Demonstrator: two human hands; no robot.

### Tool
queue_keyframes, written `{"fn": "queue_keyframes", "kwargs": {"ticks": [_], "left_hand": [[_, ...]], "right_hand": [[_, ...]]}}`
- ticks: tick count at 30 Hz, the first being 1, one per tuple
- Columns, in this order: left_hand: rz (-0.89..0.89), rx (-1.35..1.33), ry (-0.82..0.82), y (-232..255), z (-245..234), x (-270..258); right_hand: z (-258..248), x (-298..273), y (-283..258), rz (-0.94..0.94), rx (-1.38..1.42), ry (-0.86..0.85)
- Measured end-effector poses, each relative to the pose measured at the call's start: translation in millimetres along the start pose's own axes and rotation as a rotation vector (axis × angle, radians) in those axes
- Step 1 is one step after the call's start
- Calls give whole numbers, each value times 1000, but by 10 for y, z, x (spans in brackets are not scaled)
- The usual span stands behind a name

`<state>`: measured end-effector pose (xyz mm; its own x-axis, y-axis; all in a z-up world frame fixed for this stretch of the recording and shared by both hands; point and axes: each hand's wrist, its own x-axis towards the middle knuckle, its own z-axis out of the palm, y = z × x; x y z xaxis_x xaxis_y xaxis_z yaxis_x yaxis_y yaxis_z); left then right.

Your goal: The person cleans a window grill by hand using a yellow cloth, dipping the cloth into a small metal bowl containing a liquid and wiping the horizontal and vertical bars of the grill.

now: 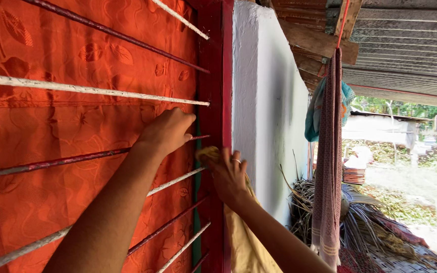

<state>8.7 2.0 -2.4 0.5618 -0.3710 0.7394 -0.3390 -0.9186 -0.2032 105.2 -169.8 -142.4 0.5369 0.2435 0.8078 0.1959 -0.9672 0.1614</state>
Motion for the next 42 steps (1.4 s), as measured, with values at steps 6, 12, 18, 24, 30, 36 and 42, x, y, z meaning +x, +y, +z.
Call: {"fn": "queue_keyframes", "kwargs": {"ticks": [6,12,18,24,30,36,42], "left_hand": [[18,7,29,0,27,-1],[16,7,24,-8,26,-13],[39,16,35,8,-9,-54],[-15,14,-111,27,40,-19],[10,156,-152,-47,146,15],[-19,154,-164,-39,133,9],[14,204,-168,-49,170,13]], "right_hand": [[297,457,-10,-4,-196,182],[696,309,277,-290,-323,341],[312,28,398,-263,-179,143],[-229,7,87,-4,-63,-31],[-10,319,-16,-35,-102,72],[294,106,166,-117,-109,48],[167,-385,482,22,21,83]]}}
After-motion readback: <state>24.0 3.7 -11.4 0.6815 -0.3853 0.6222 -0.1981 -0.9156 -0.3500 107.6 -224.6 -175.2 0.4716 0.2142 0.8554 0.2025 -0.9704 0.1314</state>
